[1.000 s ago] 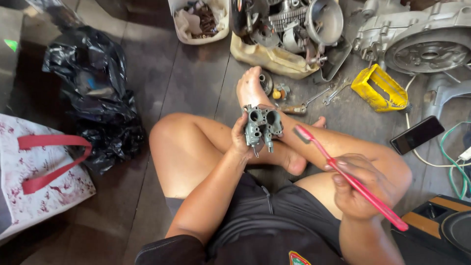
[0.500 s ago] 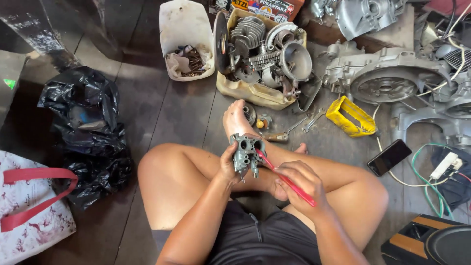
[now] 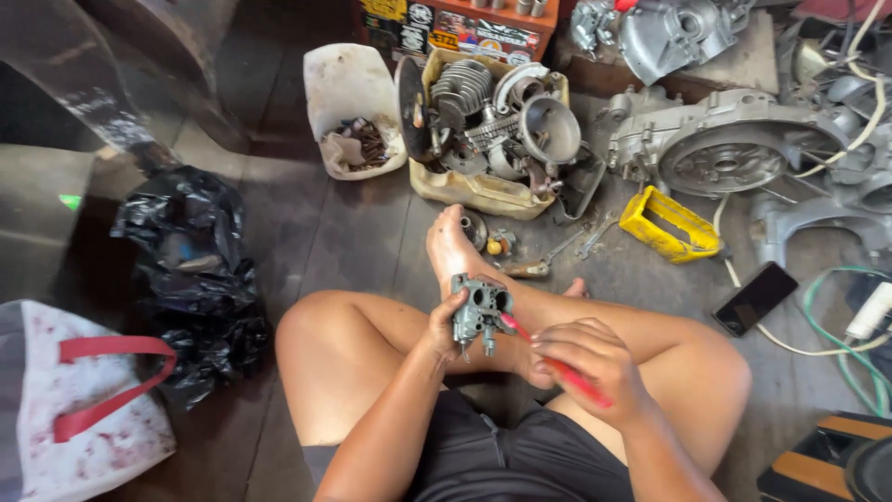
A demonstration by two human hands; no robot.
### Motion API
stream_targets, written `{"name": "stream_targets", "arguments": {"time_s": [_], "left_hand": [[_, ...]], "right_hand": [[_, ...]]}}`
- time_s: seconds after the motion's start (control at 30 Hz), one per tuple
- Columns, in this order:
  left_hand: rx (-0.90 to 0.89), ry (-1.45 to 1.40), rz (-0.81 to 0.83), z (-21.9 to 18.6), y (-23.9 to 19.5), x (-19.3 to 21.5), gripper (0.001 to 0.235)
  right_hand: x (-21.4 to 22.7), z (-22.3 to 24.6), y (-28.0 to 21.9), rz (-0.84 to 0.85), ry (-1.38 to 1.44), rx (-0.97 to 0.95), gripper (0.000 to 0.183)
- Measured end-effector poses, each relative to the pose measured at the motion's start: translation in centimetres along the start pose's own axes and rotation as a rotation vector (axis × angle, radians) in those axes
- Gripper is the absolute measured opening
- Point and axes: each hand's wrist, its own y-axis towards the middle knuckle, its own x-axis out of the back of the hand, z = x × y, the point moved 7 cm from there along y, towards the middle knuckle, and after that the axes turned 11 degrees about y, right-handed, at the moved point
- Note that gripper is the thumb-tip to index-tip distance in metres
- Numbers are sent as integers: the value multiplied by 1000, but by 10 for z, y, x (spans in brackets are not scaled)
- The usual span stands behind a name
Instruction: Cleaning the exterior and interior of a motorcycle carburetor body using a toothbrush.
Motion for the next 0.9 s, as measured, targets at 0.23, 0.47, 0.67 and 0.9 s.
{"name": "stream_targets", "arguments": {"time_s": [0.23,0.47,0.67,0.9], "left_hand": [[10,-90,131,-11,-5,-17,56],[58,-170,198,-11,-4,-24,67],[69,-118,238,-14,-5,-30,64],[102,-150,184,-2,-10,-21,64]], "right_hand": [[-9,-16,-5,-7,16,-25,30],[-8,-13,-6,26,6,-15,25],[-4,-3,1,36,-23,14,22],[-6,-9,-13,-49,-14,-9,27]]}}
